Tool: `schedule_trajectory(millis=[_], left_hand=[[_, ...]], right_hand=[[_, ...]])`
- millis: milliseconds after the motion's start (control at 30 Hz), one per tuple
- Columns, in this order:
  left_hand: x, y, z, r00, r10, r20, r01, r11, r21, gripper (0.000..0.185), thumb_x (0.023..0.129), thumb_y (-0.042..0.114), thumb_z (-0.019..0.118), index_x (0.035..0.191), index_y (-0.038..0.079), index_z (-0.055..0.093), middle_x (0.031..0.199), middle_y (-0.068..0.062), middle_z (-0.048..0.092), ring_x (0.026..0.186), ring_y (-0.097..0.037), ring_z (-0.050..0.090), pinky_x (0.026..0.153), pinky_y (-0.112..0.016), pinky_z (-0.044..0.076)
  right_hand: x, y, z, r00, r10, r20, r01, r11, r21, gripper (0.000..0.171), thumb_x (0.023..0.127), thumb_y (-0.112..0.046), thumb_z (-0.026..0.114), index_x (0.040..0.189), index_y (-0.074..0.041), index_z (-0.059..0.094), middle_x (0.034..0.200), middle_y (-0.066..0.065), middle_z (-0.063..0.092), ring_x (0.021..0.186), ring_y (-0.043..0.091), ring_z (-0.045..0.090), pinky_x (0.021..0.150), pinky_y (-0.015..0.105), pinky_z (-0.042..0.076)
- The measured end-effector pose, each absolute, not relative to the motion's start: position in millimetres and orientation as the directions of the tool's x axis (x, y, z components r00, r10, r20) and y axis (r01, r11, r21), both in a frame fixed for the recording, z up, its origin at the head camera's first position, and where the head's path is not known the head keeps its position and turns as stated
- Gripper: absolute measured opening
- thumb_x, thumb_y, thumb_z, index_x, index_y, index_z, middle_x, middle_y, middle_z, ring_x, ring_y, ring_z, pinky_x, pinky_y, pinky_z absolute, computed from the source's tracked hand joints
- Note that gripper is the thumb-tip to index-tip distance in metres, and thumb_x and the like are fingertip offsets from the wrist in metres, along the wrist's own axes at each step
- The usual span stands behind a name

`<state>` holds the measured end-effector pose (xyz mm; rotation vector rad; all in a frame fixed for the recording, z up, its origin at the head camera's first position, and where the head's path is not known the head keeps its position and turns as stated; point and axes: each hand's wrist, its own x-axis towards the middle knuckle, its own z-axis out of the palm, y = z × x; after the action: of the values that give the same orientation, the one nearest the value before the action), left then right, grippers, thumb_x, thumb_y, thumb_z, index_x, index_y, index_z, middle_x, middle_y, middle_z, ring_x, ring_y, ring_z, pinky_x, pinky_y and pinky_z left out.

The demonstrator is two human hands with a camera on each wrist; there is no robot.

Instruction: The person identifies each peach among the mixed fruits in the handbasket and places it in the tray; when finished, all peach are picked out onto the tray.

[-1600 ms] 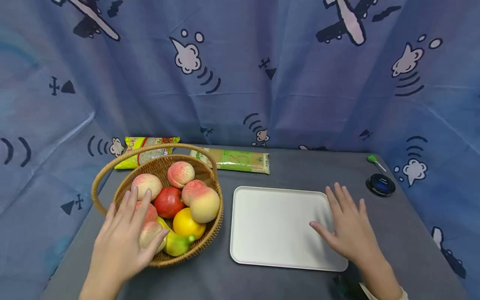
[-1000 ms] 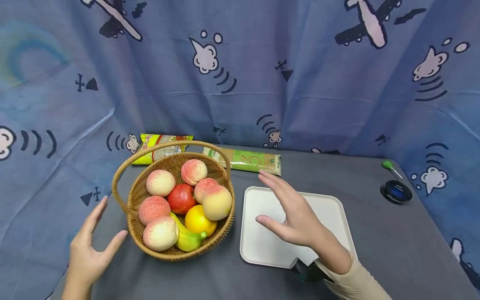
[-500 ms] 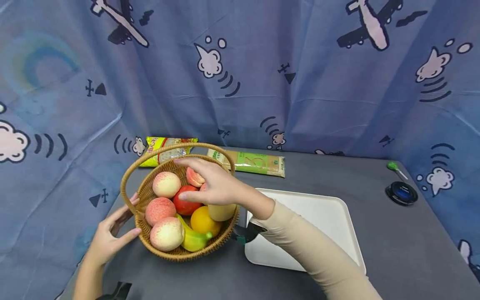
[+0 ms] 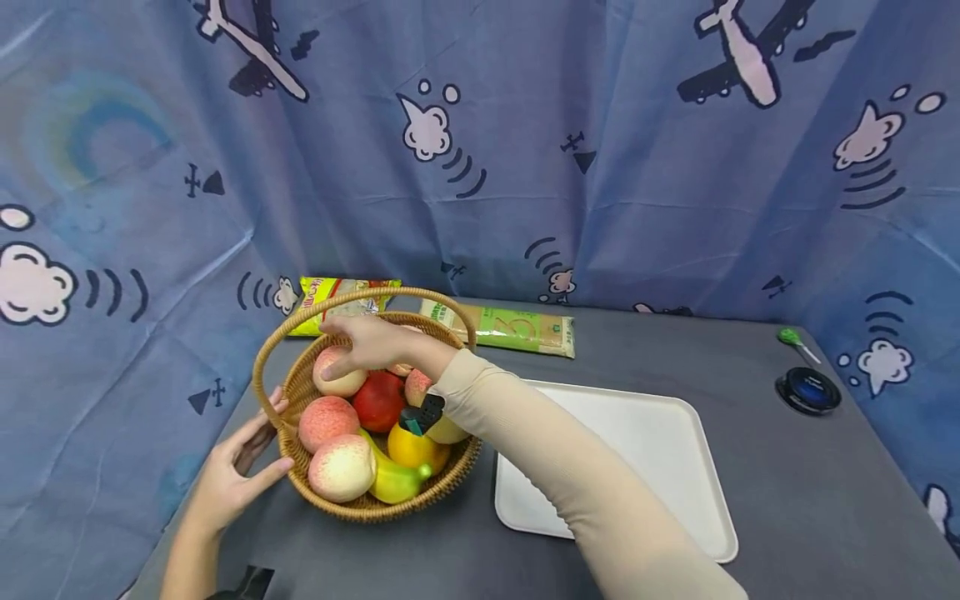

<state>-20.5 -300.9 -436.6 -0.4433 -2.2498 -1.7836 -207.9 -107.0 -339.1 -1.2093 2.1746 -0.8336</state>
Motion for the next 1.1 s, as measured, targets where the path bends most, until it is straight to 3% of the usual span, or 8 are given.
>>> schedule_trajectory(millis=[233, 433, 667, 833, 1100], left_hand=[[-14, -296, -445, -0.915, 0.087, 0.394, 0.404, 0.196, 0.894, 0.068, 0.075, -0.025, 0.06, 0.138, -0.016, 0.035, 0.153, -0.027, 0.023, 0.138, -0.007, 0.035, 0.108, -0.013, 0.035], [-16, -295, -448, -0.915, 0.083, 0.395, 0.404, 0.197, 0.893, 0.067, 0.076, -0.024, 0.06, 0.138, -0.015, 0.037, 0.153, -0.025, 0.024, 0.137, -0.007, 0.037, 0.108, -0.013, 0.035], [-19, -293, -446, -0.923, 0.089, 0.373, 0.384, 0.212, 0.899, 0.066, 0.076, -0.023, 0.061, 0.138, -0.014, 0.038, 0.154, -0.022, 0.024, 0.138, -0.006, 0.035, 0.108, -0.012, 0.035], [-20, -295, -443, -0.921, 0.088, 0.38, 0.39, 0.207, 0.897, 0.066, 0.076, -0.024, 0.06, 0.138, -0.015, 0.037, 0.154, -0.022, 0.023, 0.139, -0.007, 0.034, 0.108, -0.013, 0.035], [-19, -297, -440, -0.897, 0.088, 0.432, 0.441, 0.16, 0.883, 0.067, 0.074, -0.027, 0.06, 0.136, -0.019, 0.036, 0.154, -0.024, 0.023, 0.139, -0.01, 0.034, 0.109, -0.013, 0.034]], right_hand=[[-215, -119, -364, -0.47, -0.849, -0.241, -0.51, 0.484, -0.711, 0.074, 0.084, -0.027, 0.072, 0.144, -0.003, 0.037, 0.147, 0.011, 0.042, 0.136, 0.019, 0.039, 0.11, 0.02, 0.035], [-214, -121, -371, -0.513, -0.806, -0.295, -0.546, 0.572, -0.612, 0.073, 0.083, -0.03, 0.074, 0.143, -0.007, 0.04, 0.143, 0.008, 0.047, 0.131, 0.019, 0.044, 0.106, 0.022, 0.04], [-217, -117, -370, -0.547, -0.816, -0.184, -0.625, 0.545, -0.559, 0.065, 0.077, -0.031, 0.079, 0.134, -0.012, 0.054, 0.131, 0.003, 0.058, 0.118, 0.016, 0.054, 0.091, 0.017, 0.047], [-215, -108, -356, -0.535, -0.843, -0.059, -0.611, 0.434, -0.662, 0.06, 0.077, -0.028, 0.08, 0.13, -0.012, 0.056, 0.125, 0.001, 0.061, 0.107, 0.01, 0.057, 0.084, 0.012, 0.047], [-188, -67, -329, -0.517, -0.853, 0.073, -0.498, 0.23, -0.836, 0.067, 0.078, -0.019, 0.079, 0.137, -0.011, 0.048, 0.135, 0.001, 0.053, 0.116, 0.007, 0.052, 0.094, 0.013, 0.046]])
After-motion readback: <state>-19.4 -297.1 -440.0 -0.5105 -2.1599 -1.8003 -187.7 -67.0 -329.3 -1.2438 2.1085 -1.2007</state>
